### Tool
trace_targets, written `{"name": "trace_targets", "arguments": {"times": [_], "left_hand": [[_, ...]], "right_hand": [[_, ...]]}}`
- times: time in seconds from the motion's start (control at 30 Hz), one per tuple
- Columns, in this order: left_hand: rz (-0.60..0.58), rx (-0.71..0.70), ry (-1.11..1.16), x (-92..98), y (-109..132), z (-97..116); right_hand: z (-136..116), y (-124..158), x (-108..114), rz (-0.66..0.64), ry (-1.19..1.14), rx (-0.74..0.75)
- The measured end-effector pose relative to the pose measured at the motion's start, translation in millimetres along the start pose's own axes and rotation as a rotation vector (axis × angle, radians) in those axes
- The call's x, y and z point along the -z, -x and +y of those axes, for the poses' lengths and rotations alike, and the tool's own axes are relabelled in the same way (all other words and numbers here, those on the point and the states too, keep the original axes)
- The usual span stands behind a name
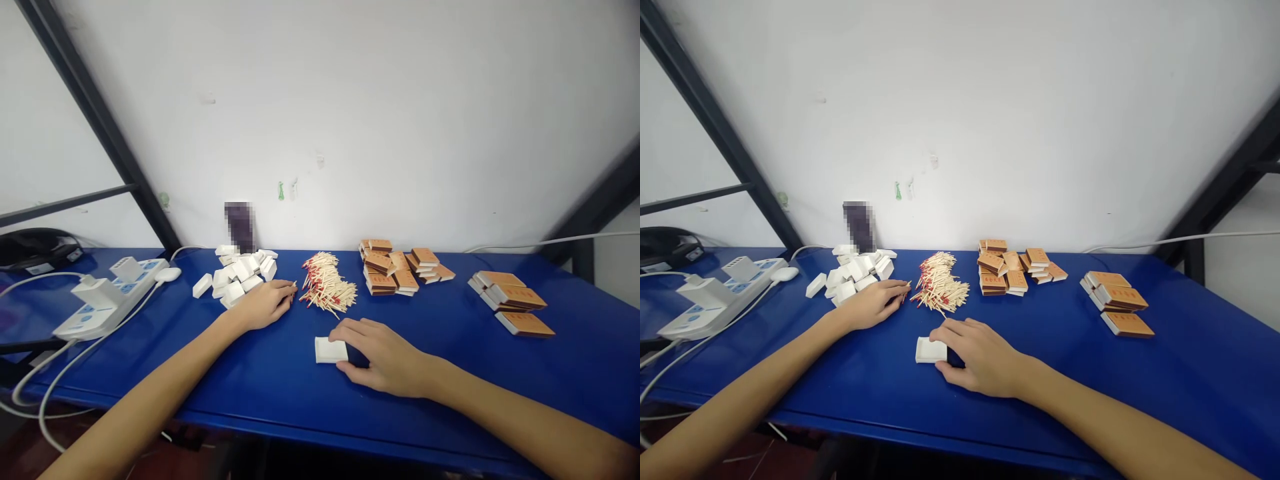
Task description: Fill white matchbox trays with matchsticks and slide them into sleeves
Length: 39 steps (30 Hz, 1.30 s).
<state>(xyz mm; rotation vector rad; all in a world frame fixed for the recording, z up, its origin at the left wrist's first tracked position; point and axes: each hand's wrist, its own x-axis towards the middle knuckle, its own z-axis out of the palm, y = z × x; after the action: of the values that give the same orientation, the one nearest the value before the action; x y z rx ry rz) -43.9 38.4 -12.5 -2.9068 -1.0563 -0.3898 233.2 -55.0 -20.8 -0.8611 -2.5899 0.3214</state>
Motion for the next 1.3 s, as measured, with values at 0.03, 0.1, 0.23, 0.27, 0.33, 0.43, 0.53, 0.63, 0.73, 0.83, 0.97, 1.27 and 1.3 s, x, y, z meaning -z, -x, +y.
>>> {"name": "trace_targets", "arguments": {"times": [0.03, 0.1, 0.23, 0.27, 0.33, 0.43, 0.53, 0.63, 0.73, 0.83, 0.97, 1.27, 1.3], "left_hand": [[0.009, -0.004, -0.014, 0.7, 2.4, -0.1], [0.026, -0.006, -0.045, 1.6, 9.2, 1.6], [0.037, -0.001, -0.046, 3.1, 29.5, 15.6], [0.038, -0.016, -0.032, 3.9, 34.4, 20.7], [0.045, -0.044, 0.007, 6.4, 41.3, 30.7], [0.01, -0.044, 0.09, 10.6, 42.8, 43.2], [-0.035, -0.077, 0.187, 11.2, 34.5, 54.3], [-0.065, -0.148, 0.25, 6.6, 18.9, 66.9], [-0.083, -0.253, 0.317, 2.4, 0.3, 75.9], [-0.095, -0.319, 0.406, 4.8, -12.7, 74.6], [0.014, -0.286, 0.48, 12.8, -13.5, 60.5], [0.178, -0.239, 0.354, -0.5, -0.3, 47.3], [0.151, -0.234, 0.318, -2.1, -0.4, 47.8]], "right_hand": [[0.2, 0.8, 0.8, 0.001, 0.007, -0.001], [1.3, 2.6, 2.3, -0.002, 0.017, -0.001], [3.6, 6.4, 5.5, -0.03, 0.016, 0.016], [3.4, 7.0, 6.3, -0.039, 0.013, 0.026], [1.6, 7.9, 7.4, -0.057, 0.001, 0.05], [-3.0, 8.2, 7.5, -0.071, -0.021, 0.083], [-6.1, 7.9, 5.6, -0.077, -0.029, 0.107], [-6.3, 7.8, 2.8, -0.071, -0.02, 0.118], [-4.0, 8.4, 3.1, -0.034, 0.014, 0.137], [1.2, 9.0, 9.8, 0.064, 0.04, 0.148], [11.3, 7.7, 18.5, 0.178, 0.078, 0.037], [20.5, 4.7, 4.0, 0.076, 0.113, -0.088], [20.8, 4.7, 4.6, 0.066, 0.107, -0.079]]}}
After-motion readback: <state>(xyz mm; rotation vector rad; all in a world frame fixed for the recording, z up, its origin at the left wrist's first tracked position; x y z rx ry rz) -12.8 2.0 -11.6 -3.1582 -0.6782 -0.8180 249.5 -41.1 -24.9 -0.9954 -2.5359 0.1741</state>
